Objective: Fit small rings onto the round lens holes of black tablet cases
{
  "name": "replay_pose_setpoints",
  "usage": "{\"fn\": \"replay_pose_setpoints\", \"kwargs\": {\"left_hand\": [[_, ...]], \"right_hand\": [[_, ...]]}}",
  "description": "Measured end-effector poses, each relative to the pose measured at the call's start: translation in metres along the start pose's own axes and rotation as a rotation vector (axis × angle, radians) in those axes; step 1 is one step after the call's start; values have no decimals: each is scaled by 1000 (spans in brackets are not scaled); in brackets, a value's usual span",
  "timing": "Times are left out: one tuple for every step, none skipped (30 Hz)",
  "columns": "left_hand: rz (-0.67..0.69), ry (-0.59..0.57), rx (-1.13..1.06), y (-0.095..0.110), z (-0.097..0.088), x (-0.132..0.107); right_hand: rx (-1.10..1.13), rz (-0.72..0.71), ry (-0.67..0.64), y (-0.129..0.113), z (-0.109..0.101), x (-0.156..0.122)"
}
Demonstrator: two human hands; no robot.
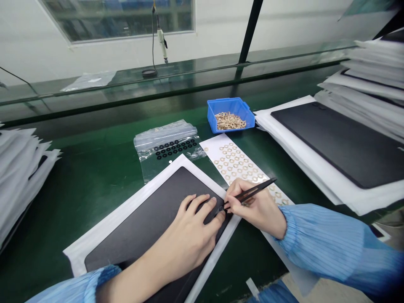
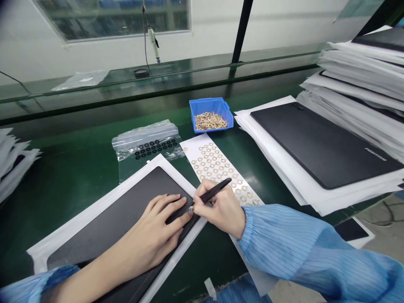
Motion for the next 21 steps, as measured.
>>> {"fn": "replay_pose_setpoints", "kwargs": {"left_hand": [[0, 3, 0, 0, 0, 0], [0, 6, 0, 0, 1, 0], [0, 8, -2, 0, 1, 0], [0, 8, -3, 0, 1, 0], [1, 6, -4, 0, 1, 0], [0, 6, -4, 0, 1, 0], [-1, 5, -5, 0, 1, 0], [-3, 4, -5, 0, 1, 0], [-4, 2, -4, 0, 1, 1], [-5, 0, -4, 0, 1, 1], [-5, -2, -3, 0, 1, 1], [-5, -4, -1, -1, 1, 1], [-5, -5, 0, -1, 1, 1], [-6, -3, 2, -1, 1, 2], [-8, -2, 3, -1, 1, 2], [-8, -1, 4, -1, 1, 2], [-8, 1, 5, -1, 1, 2], [-8, 2, 5, -1, 1, 2], [-6, 3, 5, -1, 2, 2], [-5, 5, 4, -1, 2, 1], [-4, 7, 3, -1, 2, 1]], "right_hand": [[9, 5, 2, 1, 0, 0], [15, 10, 5, 1, 0, 0], [18, 14, 8, 2, 1, 0], [17, 16, 9, 3, 1, 0], [15, 20, 11, 3, 1, 0], [12, 22, 12, 3, 1, 0], [10, 22, 13, 3, 1, 0], [8, 20, 13, 2, 1, 0], [8, 15, 13, 1, 0, 0], [9, 9, 13, 0, 0, 0], [10, 4, 12, -1, 0, 0], [11, -2, 10, -1, 0, 0], [13, -4, 9, -1, 0, 0], [16, -4, 9, -1, 0, 0], [18, -1, 7, -1, 0, 0], [19, 2, 7, -1, 0, 0], [17, 5, 8, -1, 0, 0], [13, 9, 10, 0, 0, 0], [7, 11, 13, -1, 0, 0], [3, 10, 16, -1, 0, 0], [-1, 9, 19, -1, 0, 0]]}}
Point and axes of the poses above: each hand's wrist, its own x-axis towards the middle knuckle, its own z-axis out of the palm, y = z × x, the point moved 4 cm from there along x, towards the middle knuckle, and after that the axes turned 15 degrees about -y, right-handed, at the moved point
